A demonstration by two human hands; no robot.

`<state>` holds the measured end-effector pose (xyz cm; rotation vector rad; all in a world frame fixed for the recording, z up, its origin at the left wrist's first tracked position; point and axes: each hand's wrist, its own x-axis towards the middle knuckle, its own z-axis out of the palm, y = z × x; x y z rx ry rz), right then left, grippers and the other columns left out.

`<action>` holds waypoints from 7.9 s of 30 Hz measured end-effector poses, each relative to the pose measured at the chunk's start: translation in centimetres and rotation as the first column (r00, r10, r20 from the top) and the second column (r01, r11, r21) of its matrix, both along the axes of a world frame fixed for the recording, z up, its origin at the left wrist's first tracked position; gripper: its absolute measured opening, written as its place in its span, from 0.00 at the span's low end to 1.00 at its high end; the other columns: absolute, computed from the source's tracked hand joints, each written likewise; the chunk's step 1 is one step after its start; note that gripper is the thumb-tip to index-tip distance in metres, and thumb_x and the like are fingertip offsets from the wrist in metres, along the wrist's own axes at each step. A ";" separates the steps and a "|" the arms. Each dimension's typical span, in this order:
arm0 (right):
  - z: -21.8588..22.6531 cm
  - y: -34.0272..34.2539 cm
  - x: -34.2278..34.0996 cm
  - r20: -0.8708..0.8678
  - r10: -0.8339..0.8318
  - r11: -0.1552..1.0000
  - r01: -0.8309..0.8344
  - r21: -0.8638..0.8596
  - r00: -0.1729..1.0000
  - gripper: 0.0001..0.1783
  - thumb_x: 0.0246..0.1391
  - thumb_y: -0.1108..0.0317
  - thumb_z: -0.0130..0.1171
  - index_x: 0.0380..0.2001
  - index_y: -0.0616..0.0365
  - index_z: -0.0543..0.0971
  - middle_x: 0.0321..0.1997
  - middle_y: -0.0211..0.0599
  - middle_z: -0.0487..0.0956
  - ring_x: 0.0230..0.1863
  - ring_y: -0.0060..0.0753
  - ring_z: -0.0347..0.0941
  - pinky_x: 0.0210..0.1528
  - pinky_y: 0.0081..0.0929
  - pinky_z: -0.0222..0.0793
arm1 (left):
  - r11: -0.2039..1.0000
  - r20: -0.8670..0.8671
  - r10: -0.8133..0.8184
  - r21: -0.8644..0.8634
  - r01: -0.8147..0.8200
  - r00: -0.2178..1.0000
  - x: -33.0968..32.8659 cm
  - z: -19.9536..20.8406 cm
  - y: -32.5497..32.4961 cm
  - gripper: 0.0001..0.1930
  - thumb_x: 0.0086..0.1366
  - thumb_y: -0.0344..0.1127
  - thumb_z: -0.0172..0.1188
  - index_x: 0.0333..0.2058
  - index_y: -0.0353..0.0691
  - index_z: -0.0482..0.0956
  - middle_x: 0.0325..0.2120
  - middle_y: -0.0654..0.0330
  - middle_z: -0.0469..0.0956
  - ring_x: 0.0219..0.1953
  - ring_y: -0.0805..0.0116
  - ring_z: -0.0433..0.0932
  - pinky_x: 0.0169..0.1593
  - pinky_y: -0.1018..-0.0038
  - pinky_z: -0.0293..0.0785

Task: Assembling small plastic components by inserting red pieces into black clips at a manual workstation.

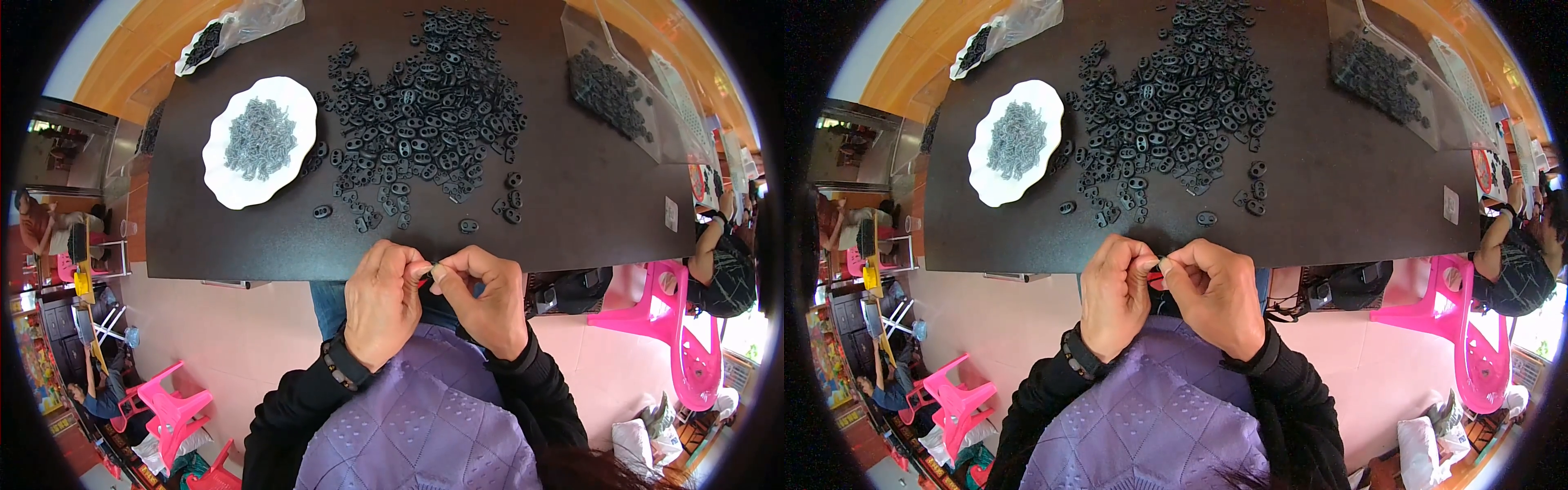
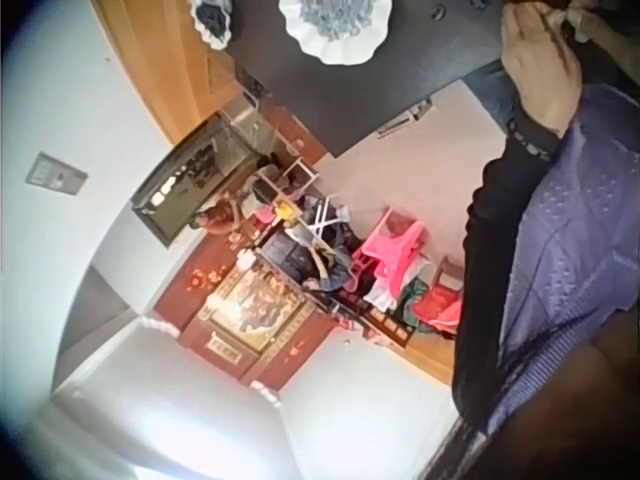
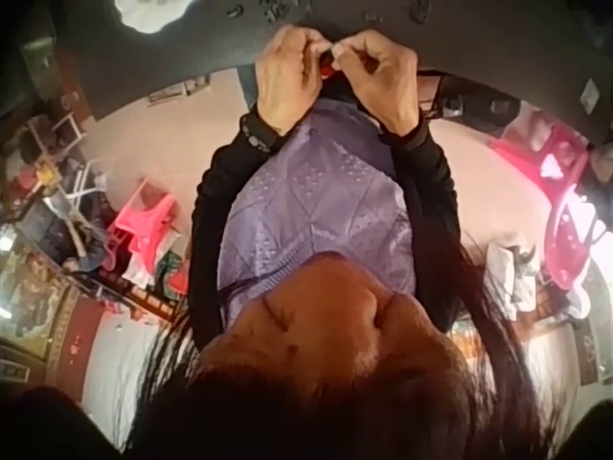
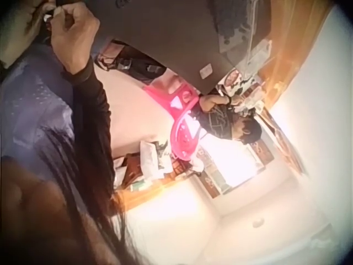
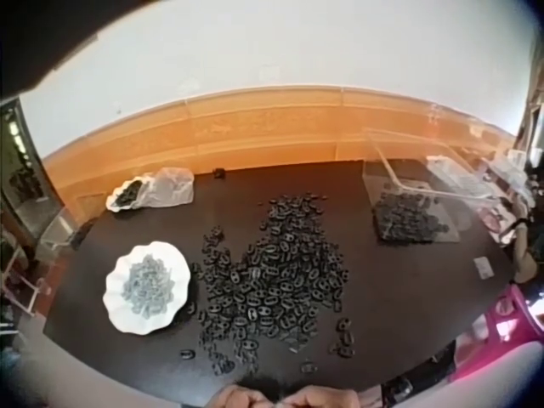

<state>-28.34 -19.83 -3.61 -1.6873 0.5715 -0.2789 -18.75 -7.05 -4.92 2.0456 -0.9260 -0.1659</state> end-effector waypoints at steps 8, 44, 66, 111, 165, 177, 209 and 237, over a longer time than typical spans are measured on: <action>0.3 -0.4 -0.1 0.000 -0.028 0.989 0.028 0.148 1.000 0.06 0.62 0.74 0.60 0.33 0.67 0.81 0.29 0.34 0.84 0.32 0.18 0.79 0.38 0.17 0.73 | 0.991 -0.204 0.022 -0.124 -0.048 0.979 0.2 1.1 0.1 0.09 0.75 0.35 0.53 0.39 0.35 0.78 0.29 0.54 0.77 0.28 0.57 0.78 0.32 0.66 0.72; 1.5 -2.3 -1.5 0.162 -0.157 0.964 0.115 0.239 0.974 0.06 0.63 0.73 0.59 0.36 0.67 0.79 0.31 0.35 0.84 0.33 0.17 0.77 0.40 0.16 0.69 | 0.915 0.304 -0.163 0.402 0.029 0.939 8.9 4.1 -2.9 0.09 0.60 0.36 0.67 0.33 0.37 0.80 0.27 0.54 0.80 0.28 0.52 0.80 0.33 0.61 0.75; 1.6 -2.1 -0.6 0.157 -0.161 0.955 0.114 0.275 0.974 0.05 0.63 0.73 0.58 0.36 0.66 0.79 0.31 0.35 0.83 0.33 0.16 0.75 0.38 0.16 0.68 | 0.982 -0.730 -0.077 -0.174 -0.075 0.679 7.8 4.5 -1.0 0.11 0.74 0.35 0.54 0.44 0.33 0.80 0.39 0.55 0.85 0.33 0.73 0.83 0.40 0.77 0.80; 0.6 -0.6 1.6 0.206 -0.142 0.802 -0.010 0.598 0.968 0.08 0.67 0.68 0.55 0.40 0.63 0.76 0.32 0.35 0.82 0.31 0.21 0.76 0.37 0.19 0.71 | 0.910 -0.747 -0.387 -0.404 0.094 0.540 2.2 -0.4 2.2 0.19 0.70 0.22 0.58 0.59 0.33 0.75 0.46 0.57 0.84 0.45 0.73 0.82 0.47 0.78 0.79; 1.9 -0.6 -0.2 0.057 0.087 0.922 -0.102 0.375 0.995 0.06 0.62 0.73 0.60 0.36 0.67 0.80 0.33 0.32 0.84 0.35 0.15 0.76 0.37 0.16 0.70 | 0.888 -0.520 -0.288 -0.460 0.021 0.804 1.6 -0.8 2.3 0.20 0.55 0.27 0.74 0.48 0.39 0.86 0.35 0.61 0.82 0.35 0.73 0.78 0.40 0.77 0.73; 0.0 -1.0 -0.5 0.168 0.097 0.764 -0.181 0.620 0.981 0.23 0.58 0.54 0.69 0.42 0.65 0.79 0.36 0.32 0.81 0.31 0.17 0.72 0.35 0.17 0.69 | 0.891 -0.366 -0.304 -0.435 0.127 0.879 1.4 -0.8 2.6 0.20 0.53 0.28 0.75 0.47 0.38 0.86 0.34 0.62 0.80 0.33 0.75 0.76 0.38 0.79 0.71; -1.3 -1.1 -0.5 0.309 0.197 0.516 -0.367 0.774 0.930 0.23 0.63 0.51 0.64 0.44 0.64 0.80 0.40 0.26 0.77 0.37 0.16 0.67 0.42 0.18 0.65 | 0.906 0.026 -0.220 -0.364 0.214 0.975 1.0 0.4 2.4 0.25 0.51 0.27 0.76 0.50 0.40 0.85 0.31 0.63 0.74 0.27 0.75 0.76 0.30 0.78 0.71; -2.6 -0.7 -0.6 0.325 0.190 0.510 -0.376 0.774 0.927 0.26 0.60 0.56 0.66 0.52 0.67 0.80 0.45 0.34 0.81 0.41 0.22 0.72 0.47 0.23 0.69 | 0.915 -0.013 -0.149 -0.381 0.133 0.989 0.5 -0.2 2.9 0.31 0.40 0.26 0.78 0.49 0.49 0.87 0.28 0.67 0.67 0.28 0.71 0.69 0.29 0.77 0.69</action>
